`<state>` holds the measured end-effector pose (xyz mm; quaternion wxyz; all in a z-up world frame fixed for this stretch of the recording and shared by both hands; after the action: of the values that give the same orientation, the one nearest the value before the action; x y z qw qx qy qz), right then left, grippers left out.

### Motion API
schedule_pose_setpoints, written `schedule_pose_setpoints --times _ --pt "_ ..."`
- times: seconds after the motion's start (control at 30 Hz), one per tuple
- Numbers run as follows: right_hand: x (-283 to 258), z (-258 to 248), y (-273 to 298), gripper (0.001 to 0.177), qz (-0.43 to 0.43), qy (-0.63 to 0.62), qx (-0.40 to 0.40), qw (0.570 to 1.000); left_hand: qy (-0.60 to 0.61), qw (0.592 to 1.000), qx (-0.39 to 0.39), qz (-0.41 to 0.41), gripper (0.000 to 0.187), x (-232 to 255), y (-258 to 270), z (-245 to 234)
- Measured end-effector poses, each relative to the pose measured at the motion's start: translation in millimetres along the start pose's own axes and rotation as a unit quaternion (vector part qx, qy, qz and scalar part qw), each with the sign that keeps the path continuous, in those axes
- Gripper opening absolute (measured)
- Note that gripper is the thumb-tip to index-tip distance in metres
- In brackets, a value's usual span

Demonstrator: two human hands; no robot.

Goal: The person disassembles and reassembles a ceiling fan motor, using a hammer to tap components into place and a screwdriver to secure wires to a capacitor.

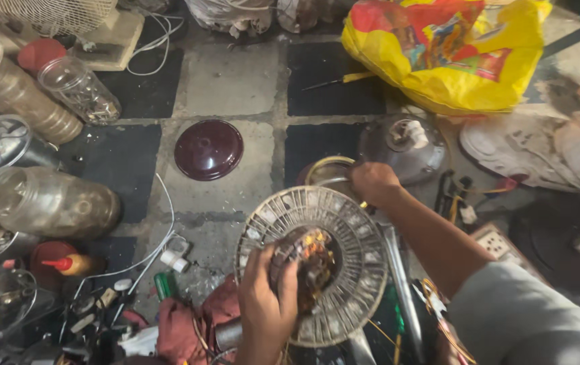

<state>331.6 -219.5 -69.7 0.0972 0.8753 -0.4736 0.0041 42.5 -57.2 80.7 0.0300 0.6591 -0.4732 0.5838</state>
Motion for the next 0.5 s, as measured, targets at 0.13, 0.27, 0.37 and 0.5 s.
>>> schedule_pose_setpoints --times 0.13,0.27,0.37,0.5 --pt "1.5 39.5 -27.4 0.025 -0.034 0.041 0.055 0.997 0.007 1.0 0.0 -0.013 0.034 -2.8 -4.3 1.0" --pt "25.0 27.0 3.6 0.024 -0.033 0.061 0.091 0.993 0.015 1.0 -0.007 -0.026 0.033 -2.4 1.2 1.5" --pt "55.7 -23.7 56.7 0.021 0.043 -0.044 0.151 0.987 0.011 1.0 0.001 -0.018 0.032 -1.2 2.2 0.7" --pt "94.5 -89.8 171.0 0.021 0.083 -0.249 0.343 0.902 -0.007 1.0 0.024 0.012 0.032 -2.9 12.7 -0.3"
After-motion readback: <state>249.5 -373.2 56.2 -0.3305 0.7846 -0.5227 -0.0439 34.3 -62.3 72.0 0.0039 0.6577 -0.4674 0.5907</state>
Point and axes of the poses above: each hand's wrist, its own y-axis away from the middle knuckle, its own z-axis out of the palm, x = y × z, the point moved 6 cm from there along -y, towards the middle knuckle, and after that the axes turned 13 degrees about x, right-handed, at the moved point
